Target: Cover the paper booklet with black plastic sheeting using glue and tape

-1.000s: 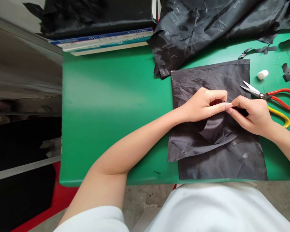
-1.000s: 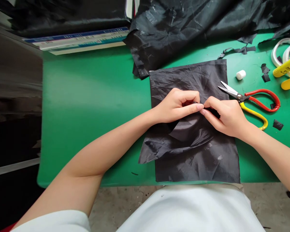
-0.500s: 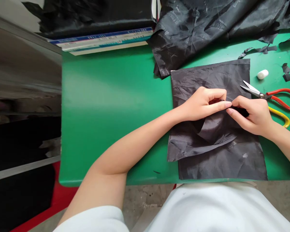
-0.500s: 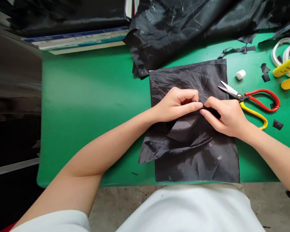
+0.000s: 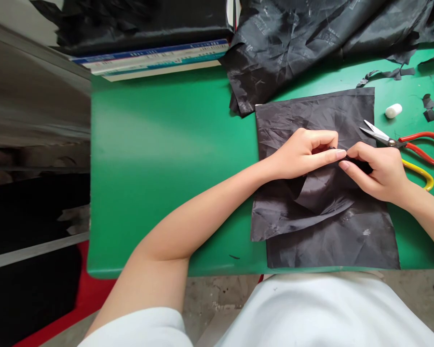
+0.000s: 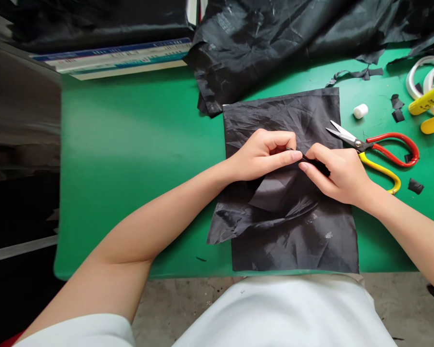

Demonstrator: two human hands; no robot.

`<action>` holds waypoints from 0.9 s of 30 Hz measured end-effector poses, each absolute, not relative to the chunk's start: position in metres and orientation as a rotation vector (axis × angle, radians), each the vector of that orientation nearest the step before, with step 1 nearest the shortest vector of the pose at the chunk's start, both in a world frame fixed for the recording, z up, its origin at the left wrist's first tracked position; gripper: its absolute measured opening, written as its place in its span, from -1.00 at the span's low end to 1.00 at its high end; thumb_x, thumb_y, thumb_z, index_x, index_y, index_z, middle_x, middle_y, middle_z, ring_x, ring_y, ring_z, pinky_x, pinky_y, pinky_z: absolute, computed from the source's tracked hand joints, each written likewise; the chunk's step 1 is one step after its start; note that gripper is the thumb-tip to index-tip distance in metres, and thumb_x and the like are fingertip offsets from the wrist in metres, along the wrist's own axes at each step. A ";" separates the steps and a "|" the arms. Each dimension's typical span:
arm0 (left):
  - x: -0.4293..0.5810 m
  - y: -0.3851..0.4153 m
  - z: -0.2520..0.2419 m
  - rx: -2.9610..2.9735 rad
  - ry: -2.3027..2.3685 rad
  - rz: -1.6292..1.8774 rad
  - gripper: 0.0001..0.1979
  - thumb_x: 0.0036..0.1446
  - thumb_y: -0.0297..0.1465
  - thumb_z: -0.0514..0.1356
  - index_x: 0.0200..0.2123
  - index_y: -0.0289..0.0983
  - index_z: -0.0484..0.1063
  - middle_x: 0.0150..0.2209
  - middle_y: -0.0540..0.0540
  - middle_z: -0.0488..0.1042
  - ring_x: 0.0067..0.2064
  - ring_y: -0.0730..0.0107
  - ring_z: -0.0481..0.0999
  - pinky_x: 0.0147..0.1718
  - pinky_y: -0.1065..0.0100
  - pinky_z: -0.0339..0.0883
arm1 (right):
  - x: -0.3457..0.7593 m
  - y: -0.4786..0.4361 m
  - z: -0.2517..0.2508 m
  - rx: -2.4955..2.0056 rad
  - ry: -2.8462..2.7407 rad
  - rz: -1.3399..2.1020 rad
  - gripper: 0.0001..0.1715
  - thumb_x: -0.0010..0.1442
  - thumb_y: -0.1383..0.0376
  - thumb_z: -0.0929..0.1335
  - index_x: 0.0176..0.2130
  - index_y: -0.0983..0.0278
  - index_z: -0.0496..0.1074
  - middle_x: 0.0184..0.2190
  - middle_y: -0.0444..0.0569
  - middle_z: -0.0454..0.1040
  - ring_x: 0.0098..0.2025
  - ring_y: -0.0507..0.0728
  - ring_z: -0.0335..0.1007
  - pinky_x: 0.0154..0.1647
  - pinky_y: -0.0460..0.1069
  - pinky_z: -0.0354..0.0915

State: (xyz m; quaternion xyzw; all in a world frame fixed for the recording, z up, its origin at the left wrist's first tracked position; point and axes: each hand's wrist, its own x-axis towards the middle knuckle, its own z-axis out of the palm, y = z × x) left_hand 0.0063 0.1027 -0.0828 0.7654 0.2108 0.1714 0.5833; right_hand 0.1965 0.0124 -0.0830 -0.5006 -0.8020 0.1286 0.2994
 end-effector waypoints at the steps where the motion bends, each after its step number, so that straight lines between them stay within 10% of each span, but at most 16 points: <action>1: 0.006 0.103 -0.083 1.787 0.495 0.398 -0.44 0.20 0.09 0.11 -0.52 -0.28 0.17 -0.54 0.10 0.09 -0.45 0.61 0.06 -0.42 0.44 -0.02 | 0.196 0.012 -0.083 -1.329 -2.129 0.343 -0.78 0.32 0.24 0.29 -0.38 0.21 0.27 -0.65 -0.25 0.23 -0.67 -0.06 0.01 -0.59 -0.12 0.03; 27: 0.007 0.103 -0.079 1.854 0.499 0.394 -0.46 0.22 0.06 0.12 -0.51 -0.27 0.15 -0.55 0.10 0.09 -0.46 0.60 0.07 -0.43 0.44 0.00 | 0.197 0.011 -0.084 -1.391 -2.143 0.378 -0.75 0.33 0.18 0.27 -0.39 0.21 0.30 -0.67 -0.25 0.23 -0.68 -0.05 0.00 -0.56 -0.08 0.03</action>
